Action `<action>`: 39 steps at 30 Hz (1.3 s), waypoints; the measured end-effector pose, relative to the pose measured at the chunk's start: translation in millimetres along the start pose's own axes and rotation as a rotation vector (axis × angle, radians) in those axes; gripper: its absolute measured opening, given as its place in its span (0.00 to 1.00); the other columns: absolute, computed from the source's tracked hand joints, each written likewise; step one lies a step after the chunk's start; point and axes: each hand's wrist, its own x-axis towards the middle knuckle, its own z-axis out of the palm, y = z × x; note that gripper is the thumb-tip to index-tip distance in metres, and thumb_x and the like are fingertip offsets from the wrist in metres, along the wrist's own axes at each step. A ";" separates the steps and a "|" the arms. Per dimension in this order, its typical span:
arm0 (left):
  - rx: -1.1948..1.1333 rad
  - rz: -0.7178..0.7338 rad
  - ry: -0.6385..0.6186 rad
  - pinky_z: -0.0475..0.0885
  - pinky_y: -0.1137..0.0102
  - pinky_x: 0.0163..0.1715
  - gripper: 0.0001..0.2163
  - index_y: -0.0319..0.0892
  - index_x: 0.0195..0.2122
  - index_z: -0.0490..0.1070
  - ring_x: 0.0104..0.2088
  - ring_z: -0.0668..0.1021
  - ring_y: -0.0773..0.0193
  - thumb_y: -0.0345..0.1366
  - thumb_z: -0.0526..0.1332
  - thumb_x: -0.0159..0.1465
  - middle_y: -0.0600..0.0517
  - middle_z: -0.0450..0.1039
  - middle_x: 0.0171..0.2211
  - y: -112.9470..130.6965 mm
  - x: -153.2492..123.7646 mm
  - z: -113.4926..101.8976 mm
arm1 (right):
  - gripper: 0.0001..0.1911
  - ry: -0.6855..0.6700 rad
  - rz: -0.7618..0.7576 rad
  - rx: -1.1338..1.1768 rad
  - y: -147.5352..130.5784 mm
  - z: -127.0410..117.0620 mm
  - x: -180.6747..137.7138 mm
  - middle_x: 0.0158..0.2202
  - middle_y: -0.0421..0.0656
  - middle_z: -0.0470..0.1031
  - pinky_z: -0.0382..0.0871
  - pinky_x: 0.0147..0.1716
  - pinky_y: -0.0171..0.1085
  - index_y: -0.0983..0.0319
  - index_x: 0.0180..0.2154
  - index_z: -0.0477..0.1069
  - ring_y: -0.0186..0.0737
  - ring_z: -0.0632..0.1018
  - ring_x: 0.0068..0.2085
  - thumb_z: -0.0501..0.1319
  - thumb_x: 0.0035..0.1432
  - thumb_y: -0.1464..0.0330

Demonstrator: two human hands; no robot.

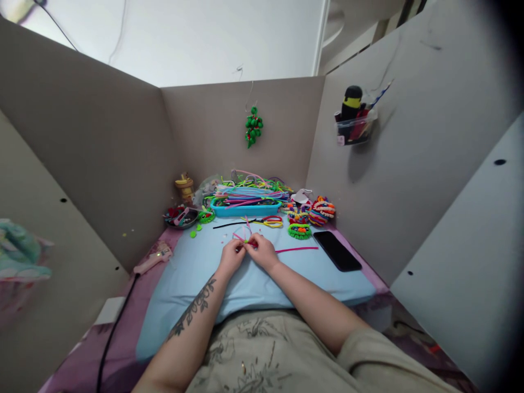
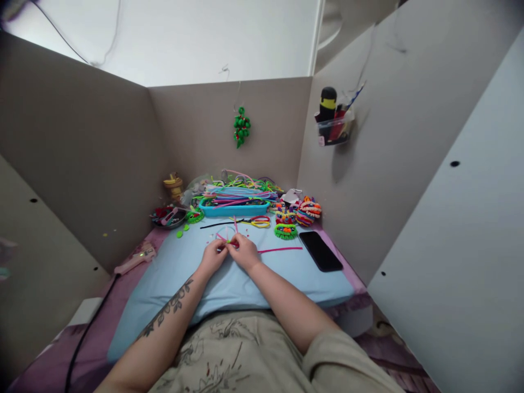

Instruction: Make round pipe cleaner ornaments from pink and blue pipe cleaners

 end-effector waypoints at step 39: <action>0.042 -0.033 0.012 0.65 0.73 0.30 0.05 0.39 0.27 0.70 0.29 0.71 0.66 0.32 0.57 0.56 0.52 0.70 0.26 -4.9 -0.4 2.5 | 0.06 -0.008 -0.141 -0.082 11.5 3.0 -0.2 0.30 0.40 0.72 0.63 0.36 0.33 0.59 0.30 0.69 0.36 0.72 0.34 0.54 0.56 0.70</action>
